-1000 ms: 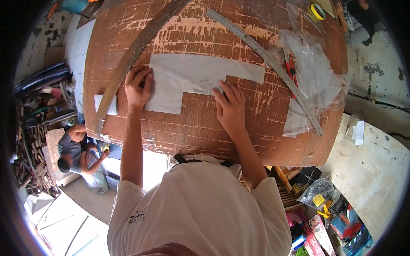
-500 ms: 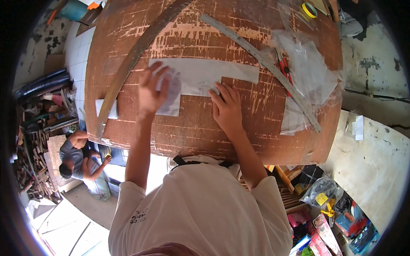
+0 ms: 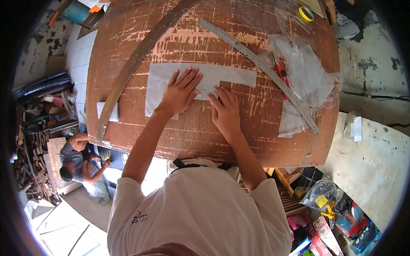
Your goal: The person flattens and aligns a plastic sheet on a table, positions a metal ruler on it, and cuts the plastic sheet using a utility knife.
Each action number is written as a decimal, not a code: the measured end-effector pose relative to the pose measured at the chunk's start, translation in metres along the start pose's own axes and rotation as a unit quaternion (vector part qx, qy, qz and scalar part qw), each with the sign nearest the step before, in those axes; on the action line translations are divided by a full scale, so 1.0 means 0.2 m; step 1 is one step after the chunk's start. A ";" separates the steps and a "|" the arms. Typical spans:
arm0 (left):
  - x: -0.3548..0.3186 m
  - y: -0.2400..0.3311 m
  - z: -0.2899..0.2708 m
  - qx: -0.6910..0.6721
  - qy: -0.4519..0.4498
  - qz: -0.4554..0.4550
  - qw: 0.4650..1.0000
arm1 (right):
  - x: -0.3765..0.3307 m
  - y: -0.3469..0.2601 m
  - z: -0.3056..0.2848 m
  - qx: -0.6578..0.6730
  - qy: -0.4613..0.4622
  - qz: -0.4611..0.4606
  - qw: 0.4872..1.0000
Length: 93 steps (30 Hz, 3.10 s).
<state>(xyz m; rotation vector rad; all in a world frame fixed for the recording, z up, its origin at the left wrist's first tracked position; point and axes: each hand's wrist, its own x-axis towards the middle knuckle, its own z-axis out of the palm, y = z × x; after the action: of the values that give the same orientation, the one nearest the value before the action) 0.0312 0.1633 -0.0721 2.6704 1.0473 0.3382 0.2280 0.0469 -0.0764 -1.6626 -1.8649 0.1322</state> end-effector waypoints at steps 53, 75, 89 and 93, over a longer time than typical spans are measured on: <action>0.00 -0.01 0.01 0.032 0.061 0.026 0.997 | 0.08 0.01 0.04 -0.121 -0.084 -0.005 0.989; -0.32 -0.17 -0.12 -0.003 0.039 -0.005 0.999 | 0.08 0.02 0.05 -0.129 -0.060 -0.023 0.989; -0.33 -0.16 -0.11 0.015 0.035 -0.004 0.999 | 0.07 0.03 0.06 -0.135 -0.064 -0.024 0.989; -0.33 -0.16 -0.10 0.013 0.036 -0.005 0.999 | 0.07 0.03 0.06 -0.135 -0.066 -0.024 0.988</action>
<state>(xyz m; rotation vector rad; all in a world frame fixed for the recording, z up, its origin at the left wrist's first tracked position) -0.0426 0.1441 -0.0715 2.6928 1.0921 0.4250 0.2266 0.0654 -0.0830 -1.8251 -2.0958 -0.0345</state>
